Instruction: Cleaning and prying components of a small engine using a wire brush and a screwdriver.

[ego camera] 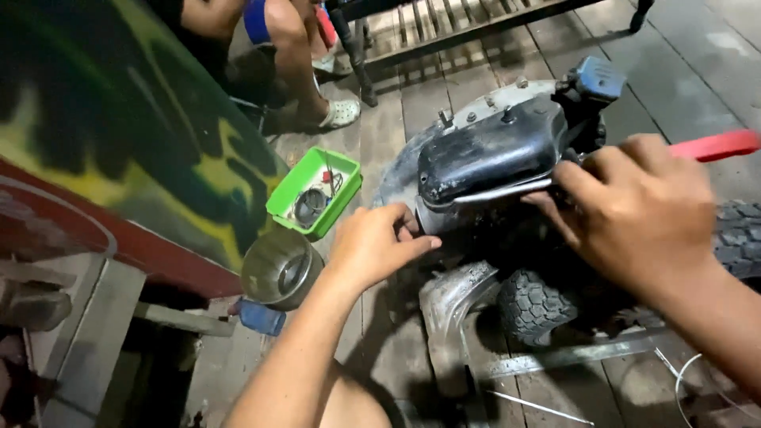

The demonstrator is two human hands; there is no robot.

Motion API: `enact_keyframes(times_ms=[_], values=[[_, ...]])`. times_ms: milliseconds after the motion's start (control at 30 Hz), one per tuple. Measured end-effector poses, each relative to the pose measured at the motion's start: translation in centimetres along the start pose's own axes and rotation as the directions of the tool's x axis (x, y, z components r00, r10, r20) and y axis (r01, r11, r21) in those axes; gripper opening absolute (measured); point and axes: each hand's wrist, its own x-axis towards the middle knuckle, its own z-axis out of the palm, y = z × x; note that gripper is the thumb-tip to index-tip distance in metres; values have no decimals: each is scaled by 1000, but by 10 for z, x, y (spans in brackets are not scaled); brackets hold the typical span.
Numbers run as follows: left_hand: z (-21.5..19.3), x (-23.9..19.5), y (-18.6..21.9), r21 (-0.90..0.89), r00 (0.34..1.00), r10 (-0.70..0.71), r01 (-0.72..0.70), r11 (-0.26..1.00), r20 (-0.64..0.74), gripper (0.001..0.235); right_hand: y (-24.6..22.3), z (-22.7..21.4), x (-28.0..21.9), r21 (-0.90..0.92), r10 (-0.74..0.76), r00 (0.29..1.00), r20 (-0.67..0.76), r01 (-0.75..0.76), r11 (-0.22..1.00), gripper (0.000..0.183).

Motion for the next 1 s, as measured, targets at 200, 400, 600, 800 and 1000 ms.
enact_keyframes(times_ms=[200, 400, 600, 800, 1000], values=[[-1, 6, -5, -47, 1000, 17, -18, 999, -20, 31, -40, -9, -3, 189, -69, 997, -36, 75, 979, 35], [-15, -1, -8, -84, 998, 45, -41, 996, 42, 49, -16, -13, -5, 37, -66, 989, 134, 62, 997, 36], [-10, 7, -18, 261, 994, 50, -75, 962, 99, 51, -62, -33, 10, 246, -182, 975, -125, 208, 946, 15], [-9, -4, -10, 208, 990, 13, -43, 977, 142, 46, -71, -27, 7, 351, -141, 981, 136, 86, 933, 41], [0, 7, -2, -26, 989, -149, 149, 988, 24, 43, -78, -42, 10, 442, -121, 961, 247, -1, 897, 14]])
